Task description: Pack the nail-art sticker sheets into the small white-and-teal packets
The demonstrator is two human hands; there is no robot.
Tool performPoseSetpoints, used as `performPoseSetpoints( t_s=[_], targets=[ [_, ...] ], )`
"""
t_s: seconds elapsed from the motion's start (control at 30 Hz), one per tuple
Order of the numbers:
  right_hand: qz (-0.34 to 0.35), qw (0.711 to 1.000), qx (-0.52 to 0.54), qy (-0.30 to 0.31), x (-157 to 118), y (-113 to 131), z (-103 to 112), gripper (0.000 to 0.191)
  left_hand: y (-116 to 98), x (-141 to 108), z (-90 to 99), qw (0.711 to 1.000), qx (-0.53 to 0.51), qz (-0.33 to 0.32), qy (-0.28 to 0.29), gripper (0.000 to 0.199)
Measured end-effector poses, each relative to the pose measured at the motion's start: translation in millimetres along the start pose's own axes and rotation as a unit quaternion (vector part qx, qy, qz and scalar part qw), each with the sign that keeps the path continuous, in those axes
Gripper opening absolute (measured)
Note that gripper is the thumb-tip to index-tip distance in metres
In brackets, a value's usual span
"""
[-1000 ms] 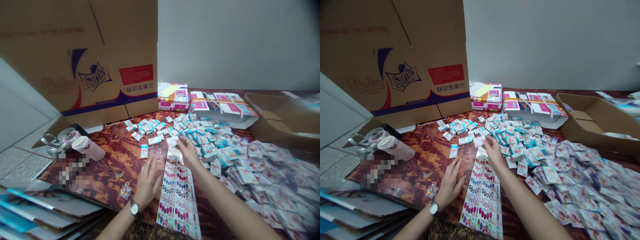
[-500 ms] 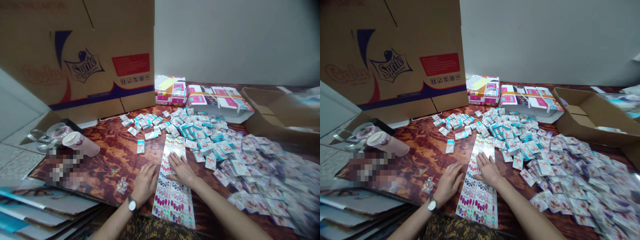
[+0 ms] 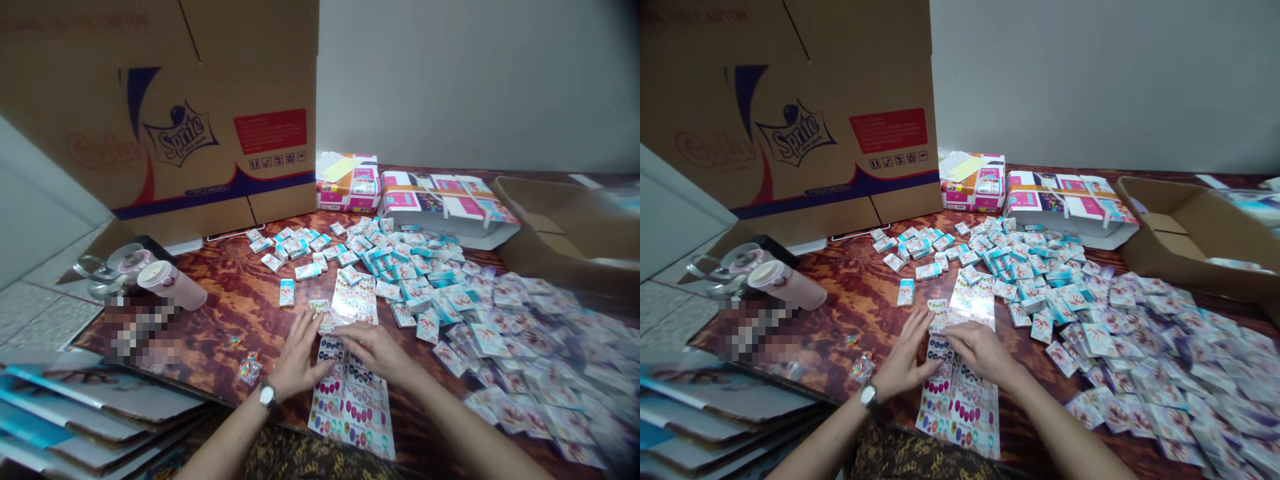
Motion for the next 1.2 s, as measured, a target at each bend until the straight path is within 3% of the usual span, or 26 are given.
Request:
performPoseSetpoints(
  t_s=[0.1,0.2,0.27,0.33,0.4,0.47,0.67,0.77,0.9,1.1,1.2],
  targets=[
    [-0.010,0.995,0.034,-0.088,6.3,12.9,27.3,0.026,1.4,3.9,0.5,0.995,-0.084,0.060,0.000,0.033],
    [0.021,0.991,0.015,-0.128,7.2,24.8,33.1,0.028,4.7,5.3,-1.9,0.967,-0.213,0.137,0.009,0.024],
    [0.060,0.992,0.020,-0.109,5.3,34.2,23.6,0.029,5.6,5.5,-3.5,0.929,-0.317,0.188,0.020,0.021],
    [0.077,0.994,0.042,-0.067,2.1,42.4,8.6,0.028,5.4,5.2,-5.0,0.869,-0.430,0.241,0.033,0.019],
    [0.062,0.996,0.062,-0.034,-0.7,46.7,-5.0,0.025,3.2,4.2,-5.9,0.808,-0.519,0.275,0.049,0.021],
    [0.029,0.996,0.076,-0.022,-1.9,46.1,-13.1,0.023,-0.5,3.2,-4.5,0.782,-0.557,0.272,0.060,0.024],
    [-0.083,0.990,0.073,-0.083,1.7,25.7,-12.5,0.024,-6.2,-0.8,6.2,0.842,-0.485,0.220,0.084,0.024],
    [-0.092,0.989,0.068,-0.089,4.0,20.1,-13.8,0.028,-7.2,-2.3,10.9,0.861,-0.457,0.203,0.091,0.024],
    [-0.071,0.993,0.063,-0.063,6.1,19.5,-17.3,0.015,-11.3,-6.3,11.9,0.844,-0.487,0.206,0.089,0.027],
    [-0.029,0.996,-0.031,-0.083,3.0,17.1,-22.8,0.016,-14.9,-9.4,1.2,0.864,-0.464,0.172,0.099,0.022],
    [0.035,0.987,-0.143,-0.072,-1.2,20.0,-27.3,0.020,-8.8,-9.9,-1.6,0.828,-0.507,0.227,0.081,0.017]
  ],
)
Point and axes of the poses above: each hand's wrist, its own x-axis towards the middle knuckle, its own z-axis out of the back of the hand, y = z × x, the point moved 3 cm from there along x, towards the middle knuckle, and after that the axes turned 13 degrees about z, right-handed, at the moved point
